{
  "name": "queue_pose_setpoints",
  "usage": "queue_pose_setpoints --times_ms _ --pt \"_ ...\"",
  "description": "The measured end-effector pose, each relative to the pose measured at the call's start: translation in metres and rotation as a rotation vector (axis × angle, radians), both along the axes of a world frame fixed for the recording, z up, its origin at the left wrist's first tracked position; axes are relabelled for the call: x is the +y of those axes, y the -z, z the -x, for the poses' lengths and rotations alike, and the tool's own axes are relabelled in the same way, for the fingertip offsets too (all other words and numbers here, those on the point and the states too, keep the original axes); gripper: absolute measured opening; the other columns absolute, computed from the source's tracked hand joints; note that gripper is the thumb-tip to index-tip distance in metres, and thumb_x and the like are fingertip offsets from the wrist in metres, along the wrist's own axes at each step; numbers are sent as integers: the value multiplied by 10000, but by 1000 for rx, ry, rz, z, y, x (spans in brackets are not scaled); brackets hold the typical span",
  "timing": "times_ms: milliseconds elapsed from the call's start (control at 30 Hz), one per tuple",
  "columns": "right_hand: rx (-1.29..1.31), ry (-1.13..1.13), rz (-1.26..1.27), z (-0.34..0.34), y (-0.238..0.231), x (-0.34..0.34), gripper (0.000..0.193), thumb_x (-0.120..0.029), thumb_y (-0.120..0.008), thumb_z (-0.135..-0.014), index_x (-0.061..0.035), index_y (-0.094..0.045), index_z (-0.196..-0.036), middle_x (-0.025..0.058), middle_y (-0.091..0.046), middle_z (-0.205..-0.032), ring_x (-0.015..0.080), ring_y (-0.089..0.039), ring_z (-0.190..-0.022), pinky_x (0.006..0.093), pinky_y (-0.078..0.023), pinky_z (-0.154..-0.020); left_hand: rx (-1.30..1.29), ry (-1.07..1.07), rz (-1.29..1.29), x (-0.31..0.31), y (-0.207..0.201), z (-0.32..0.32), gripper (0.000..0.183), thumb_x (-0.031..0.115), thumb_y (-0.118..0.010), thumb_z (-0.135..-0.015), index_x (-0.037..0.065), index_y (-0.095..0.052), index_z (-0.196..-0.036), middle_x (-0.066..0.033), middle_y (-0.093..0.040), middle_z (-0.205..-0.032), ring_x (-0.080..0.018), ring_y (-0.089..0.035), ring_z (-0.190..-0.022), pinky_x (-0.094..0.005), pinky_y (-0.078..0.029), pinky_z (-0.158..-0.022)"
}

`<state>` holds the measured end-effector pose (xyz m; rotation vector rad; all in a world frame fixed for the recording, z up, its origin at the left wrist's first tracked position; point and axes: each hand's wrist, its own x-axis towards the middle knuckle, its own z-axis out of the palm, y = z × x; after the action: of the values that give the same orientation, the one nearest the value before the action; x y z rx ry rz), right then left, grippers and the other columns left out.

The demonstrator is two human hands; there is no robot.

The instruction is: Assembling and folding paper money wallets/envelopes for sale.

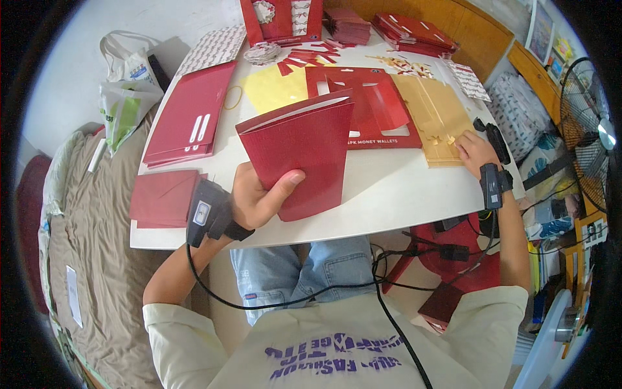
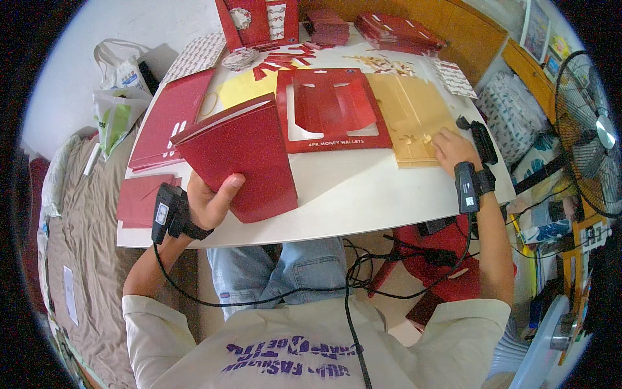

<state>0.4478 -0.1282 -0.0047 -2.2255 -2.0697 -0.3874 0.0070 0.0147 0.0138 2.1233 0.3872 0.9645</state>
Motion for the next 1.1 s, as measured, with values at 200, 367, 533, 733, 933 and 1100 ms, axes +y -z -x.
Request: queue_pose_setpoints --times_ms 200,367,533,733,933,1100 --pt "81 -4 -98 6 6 -9 121 -132 -567 -874 -28 -591 -932 148 -550 -935 359 -588 -858 437 -499 -734 9 8 -19 0 0 1 323 256 -561 -957 -49 -624 -1044 -158 -686 -862 -217 -657 -715 -327 -521 -655" --pt "72 197 -341 31 -10 -16 128 -104 -577 -878 -31 -634 -966 125 -606 -982 340 -623 -849 389 -514 -714 -23 6 -13 0 2 -2 301 246 -559 -959 -38 -634 -1023 -144 -681 -835 -201 -647 -699 -328 -514 -643" --pt "151 -17 -497 74 -28 -6 147 -56 -593 -865 -22 -652 -995 142 -639 -924 333 -635 -823 378 -521 -707 -10 5 20 0 0 -7 304 251 -560 -961 -42 -638 -987 -134 -676 -787 -189 -640 -671 -319 -508 -615" --pt "373 -310 -599 156 -46 22 187 21 -619 -836 -18 -656 -1016 142 -651 -906 281 -652 -778 331 -521 -690 -72 4 89 -5 7 -14 335 274 -553 -970 -50 -639 -948 -101 -661 -706 -154 -613 -607 -307 -495 -565" --pt "793 -441 -716 219 -46 38 220 36 -620 -854 -5 -616 -1071 108 -656 -904 175 -665 -813 284 -527 -710 -79 -66 169 -7 9 -21 327 267 -561 -969 -50 -640 -952 -90 -660 -711 -116 -596 -627 -289 -488 -572" --pt "1141 -501 -668 255 -45 51 148 19 -618 -867 -1 -603 -1013 108 -675 -940 155 -665 -839 281 -528 -727 -107 -122 225 -5 10 -19 274 213 -558 -971 -47 -642 -984 -79 -663 -734 -98 -581 -656 -280 -482 -587"
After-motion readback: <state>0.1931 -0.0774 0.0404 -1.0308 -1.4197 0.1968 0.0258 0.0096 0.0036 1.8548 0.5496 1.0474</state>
